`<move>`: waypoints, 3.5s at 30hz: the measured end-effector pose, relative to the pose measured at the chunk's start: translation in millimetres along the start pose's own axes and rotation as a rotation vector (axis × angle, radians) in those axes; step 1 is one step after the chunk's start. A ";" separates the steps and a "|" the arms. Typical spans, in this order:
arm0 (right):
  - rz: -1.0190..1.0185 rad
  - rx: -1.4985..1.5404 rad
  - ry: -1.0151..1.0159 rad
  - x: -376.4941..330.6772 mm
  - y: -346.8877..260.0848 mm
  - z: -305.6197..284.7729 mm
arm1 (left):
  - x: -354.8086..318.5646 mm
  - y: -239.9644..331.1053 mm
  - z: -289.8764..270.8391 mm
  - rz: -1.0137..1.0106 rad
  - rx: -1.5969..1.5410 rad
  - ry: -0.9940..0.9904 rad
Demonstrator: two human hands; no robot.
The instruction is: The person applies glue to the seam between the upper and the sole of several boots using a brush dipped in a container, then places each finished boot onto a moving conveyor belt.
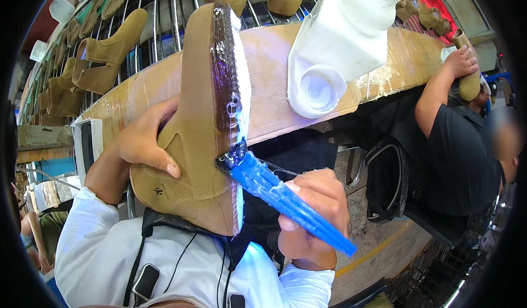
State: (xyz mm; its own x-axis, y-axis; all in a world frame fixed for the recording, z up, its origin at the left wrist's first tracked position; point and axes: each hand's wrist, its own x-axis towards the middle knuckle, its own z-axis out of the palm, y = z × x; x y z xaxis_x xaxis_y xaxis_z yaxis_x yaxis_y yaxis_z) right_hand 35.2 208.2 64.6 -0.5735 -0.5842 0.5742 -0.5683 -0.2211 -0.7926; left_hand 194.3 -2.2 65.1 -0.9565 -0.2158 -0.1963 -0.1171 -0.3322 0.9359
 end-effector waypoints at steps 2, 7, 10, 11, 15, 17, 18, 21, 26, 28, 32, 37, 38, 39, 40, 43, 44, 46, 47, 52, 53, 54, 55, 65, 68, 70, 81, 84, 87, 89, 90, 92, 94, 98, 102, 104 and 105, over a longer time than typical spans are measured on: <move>-0.069 -0.049 -0.038 2.2 -3.4 -1.7 | -1.5 0.5 1.0 0.005 -0.026 0.015; -0.161 -0.072 -0.214 11.1 -14.7 -10.9 | -6.6 1.4 1.1 -0.015 -0.111 0.074; -0.168 -0.080 -0.272 12.7 -17.9 -17.4 | -8.2 -0.6 -2.2 -0.016 -0.111 0.081; -0.157 -0.064 -0.286 15.5 -16.7 -20.7 | -9.4 -0.9 -2.8 -0.015 -0.115 0.089; -0.114 0.033 -0.272 23.6 -10.3 -20.9 | -11.2 -5.1 -4.5 -0.026 -0.123 0.095; -0.083 0.093 -0.262 27.8 -11.4 -17.3 | -12.2 -5.0 -3.8 -0.042 -0.114 0.096; -0.094 0.089 -0.250 30.5 -12.3 -13.3 | -12.5 -4.6 -3.2 -0.050 -0.105 0.098; -0.102 0.054 -0.247 34.1 -13.3 -6.2 | -12.4 -5.2 -0.8 -0.058 -0.113 0.095; -0.102 0.034 -0.258 35.6 -13.5 -1.4 | -13.6 -5.8 -2.0 -0.080 -0.122 0.083; -0.119 0.014 -0.261 34.8 -13.3 0.8 | -14.6 -7.0 -2.7 -0.080 -0.120 0.084; -0.132 -0.049 -0.263 32.9 -15.2 1.4 | -14.6 -6.7 -3.1 -0.080 -0.103 0.091; -0.173 -0.105 -0.253 28.4 -11.4 2.9 | -14.1 -5.3 -3.4 -0.076 -0.083 0.117; -0.177 -0.115 -0.252 27.3 -10.6 3.6 | -14.0 -5.6 -3.6 -0.076 -0.076 0.125; -0.180 -0.125 -0.251 26.4 -9.9 4.4 | -13.9 -5.8 -3.8 -0.076 -0.068 0.132; -0.184 -0.135 -0.251 25.4 -9.0 5.2 | -14.0 -6.1 -4.0 -0.076 -0.061 0.140; -0.184 -0.146 -0.239 22.6 -3.8 7.2 | -14.8 -13.2 -6.0 -0.052 -0.031 0.169; -0.188 -0.083 -0.205 20.1 5.5 5.9 | -15.6 -14.4 -6.7 -0.057 -0.042 0.186; -0.126 -0.060 0.038 21.7 20.9 7.5 | -14.4 -15.2 -9.7 -0.064 -0.071 0.200; -0.055 -0.059 0.185 23.9 27.1 9.5 | -15.4 -14.4 -13.2 -0.074 -0.074 0.226; -0.071 -0.300 0.078 49.7 83.6 -15.2 | -22.3 -22.7 -20.0 -0.088 -0.133 0.296; -0.146 -0.378 -0.008 55.6 86.9 -16.3 | -22.0 -24.1 -19.8 -0.084 -0.152 0.292; -0.174 -0.486 -0.076 59.0 92.2 -14.9 | -22.4 -25.6 -20.1 -0.081 -0.168 0.295; -0.202 -0.593 -0.145 60.9 95.6 -14.0 | -22.6 -26.5 -19.9 -0.077 -0.185 0.298; 0.505 0.345 0.060 18.5 62.3 5.2 | -34.9 -20.6 -24.0 -0.099 -0.286 0.343; 0.415 0.443 -0.020 19.1 33.6 24.5 | -33.4 -23.9 -24.9 -0.111 -0.273 0.309; 0.347 0.455 -0.080 23.8 21.7 30.1 | -32.3 -23.4 -23.9 -0.106 -0.253 0.283; 0.115 0.324 -0.182 29.8 7.8 25.3 | -38.3 -21.9 -22.7 -0.078 -0.265 0.280; 0.044 0.293 -0.157 30.7 5.3 34.2 | -39.0 -21.8 -21.4 -0.070 -0.263 0.269; 0.019 0.246 -0.233 29.8 2.2 29.6 | -40.6 -21.8 -20.9 -0.051 -0.267 0.274; 0.096 0.286 -0.208 25.7 -2.0 27.6 | -42.5 -20.8 -20.4 -0.054 -0.282 0.291; 0.125 0.287 -0.206 23.1 -3.9 25.9 | -44.7 -18.2 -19.6 -0.065 -0.294 0.303; 0.144 0.264 -0.222 19.9 -8.9 22.6 | -46.6 -16.9 -20.2 -0.071 -0.312 0.316; 0.138 0.258 -0.223 17.1 -14.8 19.0 | -48.5 -17.2 -21.4 -0.061 -0.323 0.321; 0.108 0.241 -0.206 13.0 -27.5 13.3 | -52.6 -13.2 -17.3 -0.042 -0.398 0.350; -0.003 0.178 -0.185 10.5 -36.1 9.0 | -54.0 -8.0 -9.6 -0.009 -0.497 0.368; -0.085 0.130 -0.201 12.7 -38.4 5.0 | -56.2 -8.3 -8.4 -0.005 -0.547 0.388; -0.107 0.094 -0.194 12.7 -39.9 3.6 | -56.9 -9.8 -9.6 -0.007 -0.573 0.395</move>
State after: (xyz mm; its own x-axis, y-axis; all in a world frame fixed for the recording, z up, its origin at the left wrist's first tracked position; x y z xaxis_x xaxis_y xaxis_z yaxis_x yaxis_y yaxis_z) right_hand 52.7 206.8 102.8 -0.3835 -0.6906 0.6132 -0.5572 -0.3565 -0.7500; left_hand 252.5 4.5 64.4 -0.7746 -0.4940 -0.3949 0.1407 -0.7434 0.6539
